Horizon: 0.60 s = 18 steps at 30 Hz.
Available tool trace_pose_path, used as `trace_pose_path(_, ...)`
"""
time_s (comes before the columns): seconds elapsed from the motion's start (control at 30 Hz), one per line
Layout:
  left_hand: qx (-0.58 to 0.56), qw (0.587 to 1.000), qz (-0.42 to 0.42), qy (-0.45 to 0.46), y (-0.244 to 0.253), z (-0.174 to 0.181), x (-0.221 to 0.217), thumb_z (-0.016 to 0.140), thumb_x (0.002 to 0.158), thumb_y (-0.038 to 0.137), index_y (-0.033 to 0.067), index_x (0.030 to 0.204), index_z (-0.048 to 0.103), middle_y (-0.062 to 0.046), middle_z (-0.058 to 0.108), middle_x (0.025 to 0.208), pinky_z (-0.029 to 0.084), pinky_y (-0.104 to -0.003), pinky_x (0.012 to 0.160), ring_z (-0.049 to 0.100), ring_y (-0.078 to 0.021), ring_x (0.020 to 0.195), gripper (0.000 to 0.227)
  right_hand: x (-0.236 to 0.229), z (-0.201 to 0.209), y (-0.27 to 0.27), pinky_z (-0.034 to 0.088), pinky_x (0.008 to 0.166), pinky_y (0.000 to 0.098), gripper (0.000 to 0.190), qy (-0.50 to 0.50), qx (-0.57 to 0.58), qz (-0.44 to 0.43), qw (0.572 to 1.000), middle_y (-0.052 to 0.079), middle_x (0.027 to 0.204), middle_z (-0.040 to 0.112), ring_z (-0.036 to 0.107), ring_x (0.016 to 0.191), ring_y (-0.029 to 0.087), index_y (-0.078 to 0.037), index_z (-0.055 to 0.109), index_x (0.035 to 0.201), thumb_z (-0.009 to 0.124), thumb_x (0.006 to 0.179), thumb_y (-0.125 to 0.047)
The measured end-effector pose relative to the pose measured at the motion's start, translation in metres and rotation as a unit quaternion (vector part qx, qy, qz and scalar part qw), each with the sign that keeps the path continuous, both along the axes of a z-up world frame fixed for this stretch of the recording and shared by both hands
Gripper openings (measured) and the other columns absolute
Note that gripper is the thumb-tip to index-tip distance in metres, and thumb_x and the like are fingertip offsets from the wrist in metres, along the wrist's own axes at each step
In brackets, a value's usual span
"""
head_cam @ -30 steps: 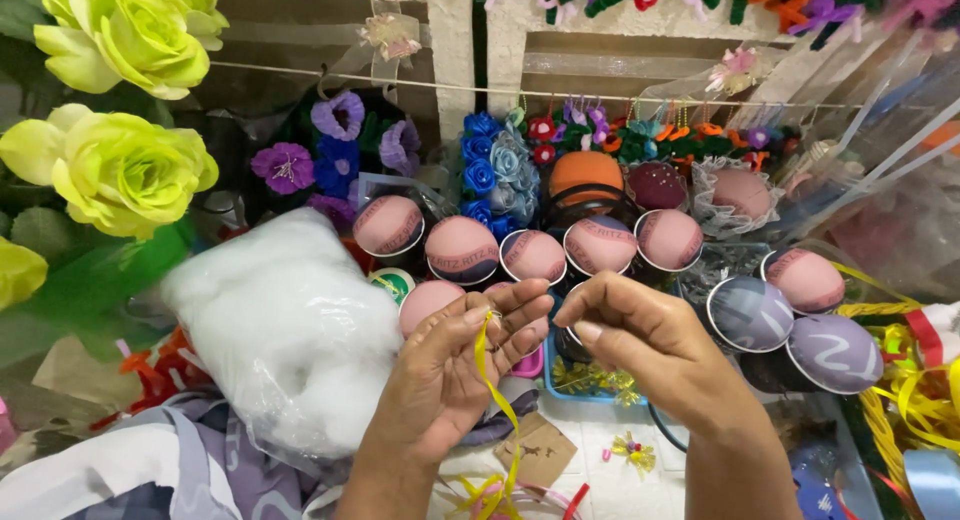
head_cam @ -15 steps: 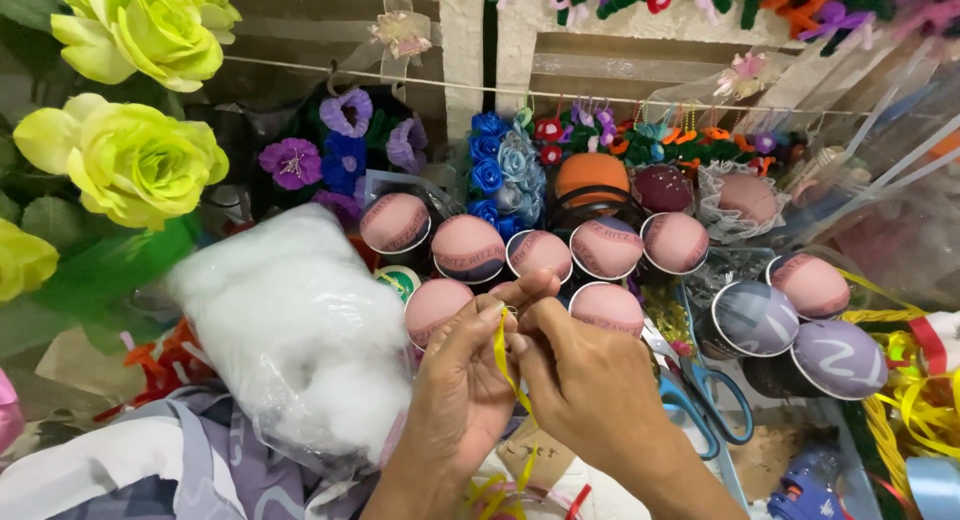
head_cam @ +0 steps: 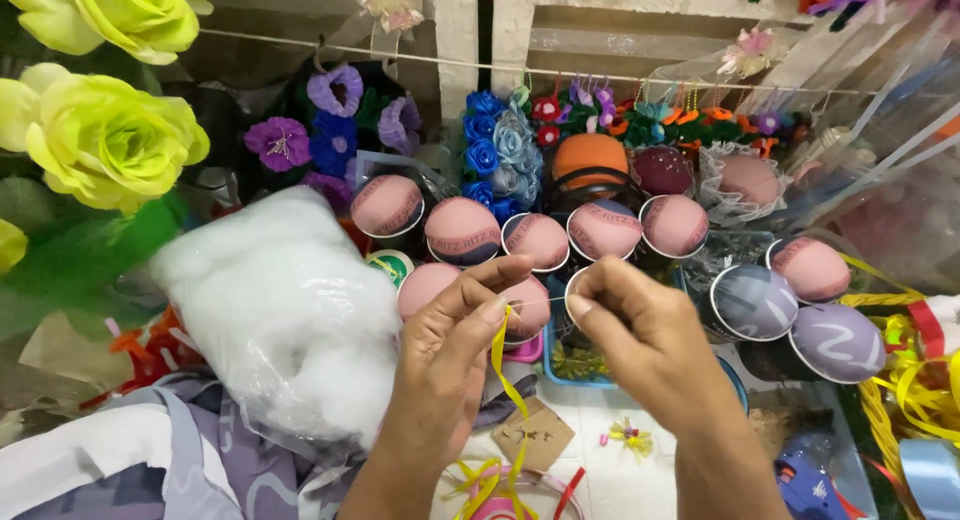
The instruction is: The person is carefully assembling decorative ribbon ornaments by threading and tying thin ribbons together.
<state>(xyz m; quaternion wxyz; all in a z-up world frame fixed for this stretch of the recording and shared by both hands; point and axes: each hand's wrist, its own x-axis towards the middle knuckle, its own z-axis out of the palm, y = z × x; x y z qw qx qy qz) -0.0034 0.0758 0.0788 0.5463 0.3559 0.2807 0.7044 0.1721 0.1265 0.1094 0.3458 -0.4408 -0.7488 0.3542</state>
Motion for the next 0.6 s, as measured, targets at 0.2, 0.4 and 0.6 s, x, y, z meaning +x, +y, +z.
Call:
trace_pose_path(0.2,-0.023,0.968,-0.072,0.239,-0.001,-0.002,-0.018,0.063,0.094,0.016,0.0118,0.08,0.064,-0.006,0.075,0.106,0.049,-0.028,0.085,0.066,-0.0127,0.098,0.015,0.028,0.0,0.009,0.019,0.049,0.0207,0.01,0.246,-0.085,-0.021,0.965,-0.005,0.065,0.042,0.029,0.055,0.003,-0.006,0.059,0.088,0.064,0.095,-0.012)
trace_pose_path(0.4,-0.103,0.899,-0.172,0.389,0.0,-0.006,-0.016,0.068,0.092,0.019,0.0131,0.085,0.073,0.005,0.069,0.086,0.045,-0.023,0.068,0.056,-0.0053,0.076,0.011,0.047,0.002,0.011,0.015,0.046,0.0174,0.007,0.383,-0.073,0.027,0.921,-0.003,0.06,0.037,0.024,0.048,0.002,0.0,0.057,0.097,0.056,0.098,-0.007)
trace_pose_path(0.6,-0.145,0.856,-0.24,0.435,0.008,-0.014,-0.004,0.065,0.097,0.023,0.0109,0.087,0.069,0.005,0.056,0.074,0.04,-0.025,0.065,0.049,-0.0056,0.071,0.017,0.058,0.005,0.01,0.018,0.048,0.0185,0.009,0.423,-0.055,0.039,0.904,0.001,0.06,0.039,0.032,0.051,0.004,0.0,0.057,0.097,0.056,0.098,-0.008)
